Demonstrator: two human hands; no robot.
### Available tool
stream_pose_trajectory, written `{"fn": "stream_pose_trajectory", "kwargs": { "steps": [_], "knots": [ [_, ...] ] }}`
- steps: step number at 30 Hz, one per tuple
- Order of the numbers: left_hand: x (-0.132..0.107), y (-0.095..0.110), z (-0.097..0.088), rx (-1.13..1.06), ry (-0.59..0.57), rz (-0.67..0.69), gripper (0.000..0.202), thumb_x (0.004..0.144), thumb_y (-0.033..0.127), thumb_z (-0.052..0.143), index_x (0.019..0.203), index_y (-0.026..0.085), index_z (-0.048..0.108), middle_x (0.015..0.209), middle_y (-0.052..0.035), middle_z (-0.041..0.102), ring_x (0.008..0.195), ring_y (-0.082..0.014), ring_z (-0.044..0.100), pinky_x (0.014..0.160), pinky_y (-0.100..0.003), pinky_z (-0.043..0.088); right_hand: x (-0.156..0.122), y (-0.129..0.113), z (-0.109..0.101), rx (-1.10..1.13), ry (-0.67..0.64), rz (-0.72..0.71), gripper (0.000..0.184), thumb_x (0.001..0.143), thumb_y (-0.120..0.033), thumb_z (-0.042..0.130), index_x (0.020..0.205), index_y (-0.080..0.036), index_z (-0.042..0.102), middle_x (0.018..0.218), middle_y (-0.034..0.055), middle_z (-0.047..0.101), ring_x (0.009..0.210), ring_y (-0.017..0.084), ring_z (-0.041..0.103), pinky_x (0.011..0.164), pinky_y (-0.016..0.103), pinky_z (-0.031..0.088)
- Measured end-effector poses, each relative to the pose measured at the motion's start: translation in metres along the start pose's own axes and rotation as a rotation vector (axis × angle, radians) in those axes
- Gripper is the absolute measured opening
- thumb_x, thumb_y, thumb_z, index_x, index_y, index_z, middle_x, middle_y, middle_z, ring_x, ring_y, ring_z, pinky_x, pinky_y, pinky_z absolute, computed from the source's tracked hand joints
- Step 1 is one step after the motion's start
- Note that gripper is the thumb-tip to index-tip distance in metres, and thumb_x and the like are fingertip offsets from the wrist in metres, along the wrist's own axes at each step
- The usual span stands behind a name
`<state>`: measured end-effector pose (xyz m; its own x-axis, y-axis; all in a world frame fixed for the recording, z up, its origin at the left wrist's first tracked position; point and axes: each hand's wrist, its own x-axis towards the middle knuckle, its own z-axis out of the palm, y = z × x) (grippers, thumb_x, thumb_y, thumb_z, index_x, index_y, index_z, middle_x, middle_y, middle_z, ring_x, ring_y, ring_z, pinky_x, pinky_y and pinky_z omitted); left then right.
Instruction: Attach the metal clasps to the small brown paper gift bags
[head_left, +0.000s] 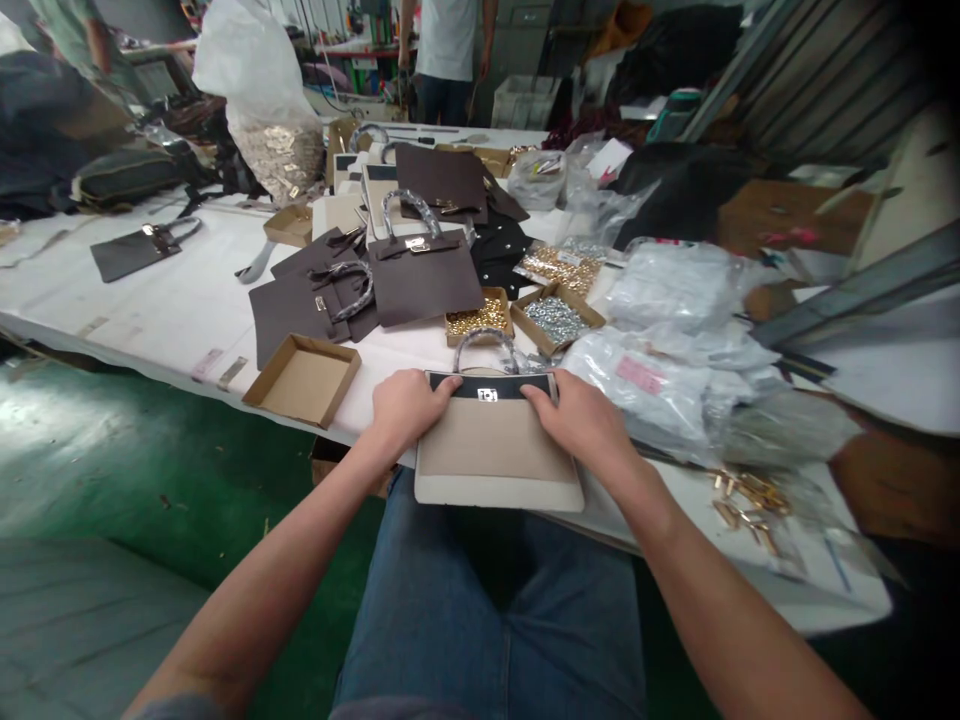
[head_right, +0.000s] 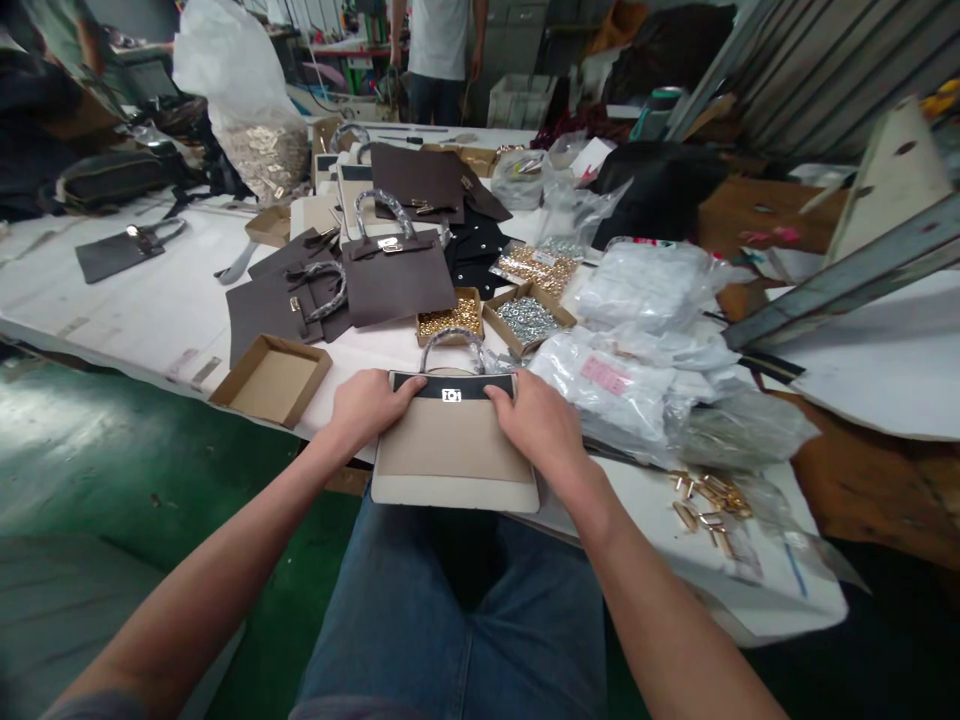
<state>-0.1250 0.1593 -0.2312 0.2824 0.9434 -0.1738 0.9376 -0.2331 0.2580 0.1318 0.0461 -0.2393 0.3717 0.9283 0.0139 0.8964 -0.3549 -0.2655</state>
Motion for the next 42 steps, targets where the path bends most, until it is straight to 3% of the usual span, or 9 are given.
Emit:
{"fn": "stream_pose_trajectory", "kwargs": {
  "steps": [4,7,13,18,21,24,28,36,42],
  "knots": [
    [-0.008,0.009,-0.013,0.012,0.19,0.077,0.068,0.109,0.071,0.064,0.129,0.007,0.074,0.125,-0.0291,0.078,0.12,-0.0435,0.071,0.104,-0.054,0.05,-0.014,-0.007,0.006,0.078,0.148,-0.021,0.064,0.112,-0.057,0.058,0.164,-0.018,0.057,0.145,0.0221,0.074,0.12,0.04,0.073,0.099,0.051,0.056],
    [-0.04,0.013,-0.024,0.033,0.368,0.412,0.048,0.111,0.04,0.071,0.146,0.008,0.063,0.15,-0.0281,0.066,0.141,-0.0416,0.058,0.119,-0.057,0.04,-0.019,-0.013,0.01,0.092,0.225,0.006,0.064,0.109,-0.056,0.064,0.161,-0.019,0.059,0.144,0.0217,0.07,0.12,0.04,0.071,0.099,0.05,0.057],
    [-0.109,-0.014,-0.026,0.12,0.111,1.068,0.045,0.108,0.053,0.076,0.13,0.015,0.07,0.156,-0.0238,0.064,0.15,-0.0404,0.055,0.13,-0.058,0.033,-0.019,-0.016,-0.005,0.143,0.324,-0.022,0.057,0.105,-0.053,0.072,0.149,-0.018,0.066,0.137,0.019,0.068,0.112,0.034,0.068,0.099,0.047,0.056],
    [-0.147,-0.061,-0.027,0.008,0.25,0.939,0.033,0.106,0.03,0.08,0.135,0.019,0.068,0.164,-0.0215,0.062,0.158,-0.0376,0.052,0.13,-0.057,0.035,-0.133,-0.03,0.0,0.243,0.606,-0.49,0.026,0.111,-0.03,0.069,0.136,-0.024,0.068,0.123,0.0135,0.076,0.105,0.029,0.071,0.098,0.043,0.059],
    [-0.186,-0.076,-0.007,-0.358,0.457,0.694,0.009,0.112,0.03,0.071,0.116,0.022,0.072,0.131,-0.0132,0.079,0.129,-0.0311,0.069,0.115,-0.051,0.046,-0.21,-0.043,0.05,0.122,0.058,-0.969,0.04,0.106,-0.016,0.065,0.143,-0.031,0.07,0.127,0.0077,0.081,0.098,0.024,0.074,0.086,0.036,0.062],
    [-0.228,-0.074,0.037,-0.782,0.476,0.271,0.024,0.115,0.033,0.064,0.093,0.021,0.067,0.094,-0.0061,0.075,0.092,-0.0231,0.069,0.09,-0.04,0.052,-0.229,-0.056,0.109,-0.101,-0.161,-0.774,0.071,0.1,-0.009,0.055,0.169,-0.028,0.056,0.164,0.0156,0.067,0.111,0.032,0.077,0.084,0.042,0.069],
    [-0.269,-0.063,0.101,-1.041,0.098,0.006,0.029,0.11,0.039,0.071,0.088,0.02,0.072,0.086,-0.0033,0.074,0.083,-0.0207,0.066,0.08,-0.033,0.048,-0.199,-0.055,0.148,-0.393,-0.147,-0.525,0.071,0.097,-0.005,0.048,0.165,-0.021,0.058,0.163,0.0262,0.065,0.087,0.03,0.081,0.062,0.039,0.068],
    [-0.283,-0.056,0.138,-1.188,-0.279,-0.024,0.033,0.1,0.048,0.076,0.094,0.016,0.081,0.088,-0.0064,0.078,0.081,-0.0227,0.067,0.075,-0.033,0.047,-0.206,0.04,0.08,-0.295,-0.223,-0.83,0.036,0.096,0.006,0.053,0.112,-0.02,0.072,0.139,0.0135,0.076,0.092,0.021,0.082,0.076,0.029,0.065],
    [-0.273,-0.036,0.121,-1.251,-0.54,0.138,0.045,0.096,0.059,0.082,0.106,0.015,0.084,0.104,-0.0099,0.082,0.1,-0.0266,0.073,0.091,-0.037,0.054,-0.209,0.135,0.006,0.081,0.139,-0.743,0.027,0.109,-0.01,0.061,0.124,-0.027,0.076,0.15,0.01,0.074,0.099,0.018,0.082,0.075,0.027,0.064]
  ]
}}
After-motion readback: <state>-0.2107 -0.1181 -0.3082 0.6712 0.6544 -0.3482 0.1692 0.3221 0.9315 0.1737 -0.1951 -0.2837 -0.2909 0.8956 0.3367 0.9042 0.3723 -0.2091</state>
